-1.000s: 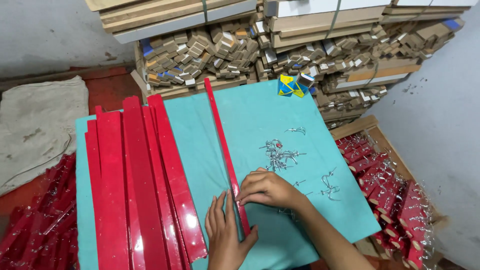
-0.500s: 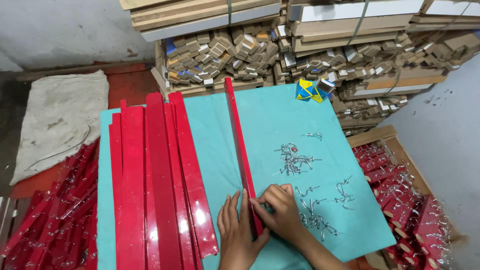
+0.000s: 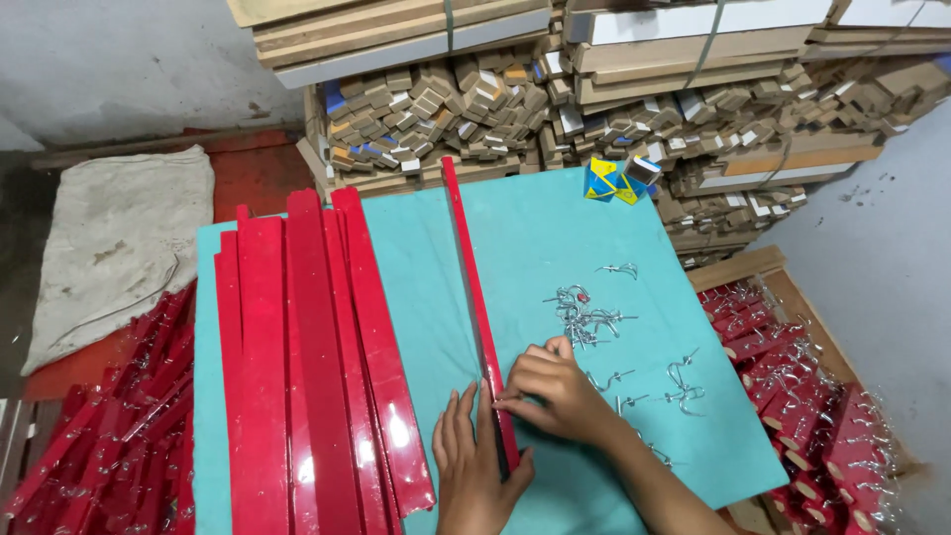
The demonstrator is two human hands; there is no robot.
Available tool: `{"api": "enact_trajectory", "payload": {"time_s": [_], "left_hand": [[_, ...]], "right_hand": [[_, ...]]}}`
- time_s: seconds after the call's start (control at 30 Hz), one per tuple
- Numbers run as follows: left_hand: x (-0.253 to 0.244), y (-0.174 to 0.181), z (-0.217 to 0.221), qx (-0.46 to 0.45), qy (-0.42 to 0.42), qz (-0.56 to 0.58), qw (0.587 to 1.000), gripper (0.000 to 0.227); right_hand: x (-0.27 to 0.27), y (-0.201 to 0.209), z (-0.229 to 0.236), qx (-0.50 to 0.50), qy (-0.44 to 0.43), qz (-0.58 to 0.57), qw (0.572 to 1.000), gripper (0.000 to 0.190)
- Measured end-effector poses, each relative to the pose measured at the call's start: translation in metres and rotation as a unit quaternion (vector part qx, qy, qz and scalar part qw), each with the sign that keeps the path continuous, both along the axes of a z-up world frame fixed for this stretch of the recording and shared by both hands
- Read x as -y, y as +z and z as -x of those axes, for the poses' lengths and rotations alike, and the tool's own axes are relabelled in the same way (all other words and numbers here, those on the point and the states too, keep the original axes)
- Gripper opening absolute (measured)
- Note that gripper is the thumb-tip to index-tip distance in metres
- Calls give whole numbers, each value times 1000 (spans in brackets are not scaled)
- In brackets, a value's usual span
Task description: Attach metal clips to red metal bars and place the finished bars into a crate
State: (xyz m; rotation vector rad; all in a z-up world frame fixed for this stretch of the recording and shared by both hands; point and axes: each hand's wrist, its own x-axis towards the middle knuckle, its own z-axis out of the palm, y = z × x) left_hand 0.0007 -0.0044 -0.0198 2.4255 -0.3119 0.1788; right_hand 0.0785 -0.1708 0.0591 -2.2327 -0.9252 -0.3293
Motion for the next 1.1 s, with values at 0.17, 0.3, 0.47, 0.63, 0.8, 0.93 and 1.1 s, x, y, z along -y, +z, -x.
{"api": "enact_trajectory", "payload": {"time_s": [0.17,0.3,0.47,0.63,0.8,0.93,1.1], "left_hand": [[-1,0,0,2,-12,5,1000,101],[0,-8,1,36,1,-2,999,93],[3,-11,2,24,5,-29,999,93],[4,-8,2,44,19,-49,998,93],[6,-11,2,45,29,-63,997,98],[8,-20,2,54,32,-51,997,93],[9,-28,1,127,61,-119,983,97]], "right_hand": [[-33,-24,29,5,-184,-43,982,31],[-26,-26,28,-108,-183,-12,977,25],[8,-3,-2,-241,35,-2,970,24],[22,-18,-26,-190,115,18,975,17],[12,-24,-21,-124,59,-24,990,5],[-19,-29,17,-148,-64,-58,985,28],[-44,-44,38,-28,-299,-81,950,31]]}}
